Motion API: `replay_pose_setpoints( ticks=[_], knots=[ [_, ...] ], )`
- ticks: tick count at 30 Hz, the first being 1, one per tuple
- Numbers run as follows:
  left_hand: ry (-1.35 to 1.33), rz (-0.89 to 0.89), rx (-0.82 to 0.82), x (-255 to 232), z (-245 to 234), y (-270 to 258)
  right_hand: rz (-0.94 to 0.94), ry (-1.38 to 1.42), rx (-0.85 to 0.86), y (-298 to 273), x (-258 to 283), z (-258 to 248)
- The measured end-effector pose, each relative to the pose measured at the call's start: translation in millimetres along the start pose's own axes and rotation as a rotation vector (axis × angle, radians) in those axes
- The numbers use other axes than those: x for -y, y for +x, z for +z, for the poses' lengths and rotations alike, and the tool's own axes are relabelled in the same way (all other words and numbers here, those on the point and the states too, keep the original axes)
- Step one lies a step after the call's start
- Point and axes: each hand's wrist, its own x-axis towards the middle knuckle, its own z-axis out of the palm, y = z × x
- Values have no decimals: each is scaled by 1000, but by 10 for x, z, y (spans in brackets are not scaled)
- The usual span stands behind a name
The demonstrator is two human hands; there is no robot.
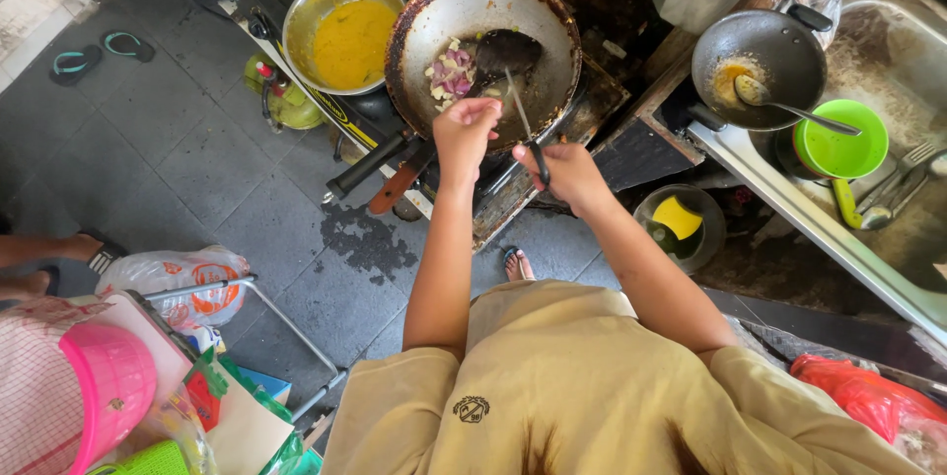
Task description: The person unwraps shallots and adds them to a hot wok with oil, then uses scissors to cut red chilies directly into the wok. The person handles a plastic bag, a wok, a basket of chilies, and scissors during the preparation.
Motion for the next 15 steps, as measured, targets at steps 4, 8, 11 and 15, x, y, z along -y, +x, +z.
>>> replay_pose_setpoints(
  ticks=[4, 8, 11, 15],
  knots=[
    [54, 65, -41, -167, -80, -5, 30, 162, -43, -79, 157, -221],
    [64, 76, -30, -195, 65, -95, -31, 195, -75, -97, 217, -522],
    [48, 99, 71, -12, 355, -145, -60, 117, -154, -90, 153, -757],
    [100, 98, 192, 321, 816, -178, -37, 66, -222, -171, -18, -982]
  ],
)
